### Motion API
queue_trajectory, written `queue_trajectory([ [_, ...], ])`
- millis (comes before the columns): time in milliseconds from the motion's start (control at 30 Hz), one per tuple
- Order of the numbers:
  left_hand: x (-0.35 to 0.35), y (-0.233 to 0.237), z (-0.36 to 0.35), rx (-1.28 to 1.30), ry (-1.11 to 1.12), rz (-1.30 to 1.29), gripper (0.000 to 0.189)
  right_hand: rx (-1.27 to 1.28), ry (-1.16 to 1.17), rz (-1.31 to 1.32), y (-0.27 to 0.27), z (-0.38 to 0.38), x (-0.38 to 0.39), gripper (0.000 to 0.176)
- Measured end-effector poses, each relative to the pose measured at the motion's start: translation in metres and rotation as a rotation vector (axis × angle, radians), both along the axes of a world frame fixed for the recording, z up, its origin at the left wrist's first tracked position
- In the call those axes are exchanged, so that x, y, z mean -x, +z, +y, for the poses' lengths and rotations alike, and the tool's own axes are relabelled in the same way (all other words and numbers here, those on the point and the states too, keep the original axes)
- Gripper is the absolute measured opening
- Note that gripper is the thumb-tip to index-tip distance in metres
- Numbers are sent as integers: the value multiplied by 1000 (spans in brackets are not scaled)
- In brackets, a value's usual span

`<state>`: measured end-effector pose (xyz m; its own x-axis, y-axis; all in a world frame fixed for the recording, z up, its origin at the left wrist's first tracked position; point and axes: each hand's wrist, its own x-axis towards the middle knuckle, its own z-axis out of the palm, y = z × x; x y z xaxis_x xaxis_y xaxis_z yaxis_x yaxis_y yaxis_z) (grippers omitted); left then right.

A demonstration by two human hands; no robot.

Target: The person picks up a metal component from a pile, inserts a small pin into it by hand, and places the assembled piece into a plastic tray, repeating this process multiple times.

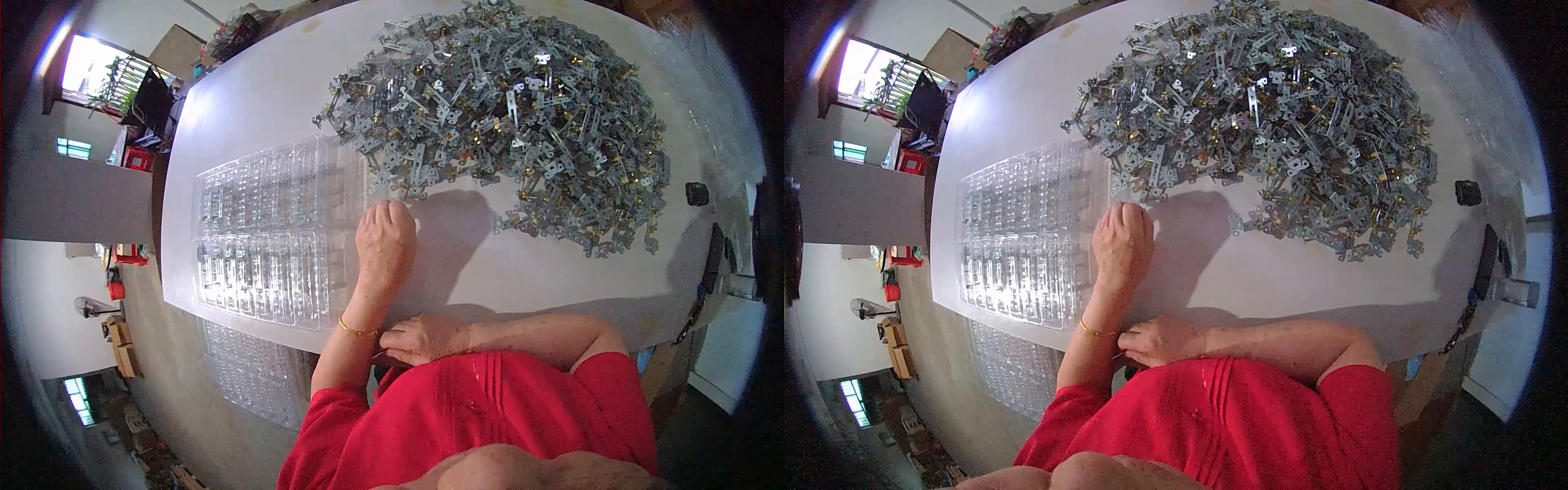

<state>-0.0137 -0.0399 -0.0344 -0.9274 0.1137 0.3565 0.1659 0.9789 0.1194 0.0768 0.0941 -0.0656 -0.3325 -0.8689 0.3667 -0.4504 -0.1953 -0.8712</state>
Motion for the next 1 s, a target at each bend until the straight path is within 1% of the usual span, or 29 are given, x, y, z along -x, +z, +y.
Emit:
queue_trajectory([
  [67, -5, 2, 8, 18, -21, -2, 14, 8, 11, 11, -2, -1, 0, 17],
  [233, -3, 6, 14, -52, -36, -40, 16, -42, 10, 15, -1, 2, -1, 16],
  [267, -2, 9, 14, -62, -35, -56, 16, -52, 18, 49, -2, 3, -1, 16],
  [333, -4, 23, 16, -166, -25, -106, 17, -71, 35, 118, -7, 2, -1, 16],
  [367, -5, 30, 17, -218, -19, -130, 18, 12, 16, 100, -8, 1, -1, 16],
  [433, -5, 41, 12, -204, 12, -79, 18, 178, -20, 59, -6, -1, 0, 18],
  [533, -3, 58, 3, -191, 74, -43, 16, 39, 35, -99, 10, 5, 3, 19],
  [600, 2, 71, -8, -146, 95, -17, 17, 15, 41, -71, 13, 7, 6, 17],
  [667, 9, 89, -18, -60, 133, -76, 20, 6, 36, -46, 13, 7, 7, 15],
  [733, 27, 101, -31, 25, 176, -109, 22, 10, 14, -24, 7, 4, 4, 12],
  [833, 73, 107, -61, -21, 208, -99, 22, 11, -31, 57, -7, -1, -2, 12],
  [933, 142, 83, -109, -71, 186, -130, 25, -188, 34, -74, -14, -2, -6, 13],
  [1000, 172, 64, -132, -75, 169, -165, 30, -235, 81, -89, -17, -6, -5, 12],
])
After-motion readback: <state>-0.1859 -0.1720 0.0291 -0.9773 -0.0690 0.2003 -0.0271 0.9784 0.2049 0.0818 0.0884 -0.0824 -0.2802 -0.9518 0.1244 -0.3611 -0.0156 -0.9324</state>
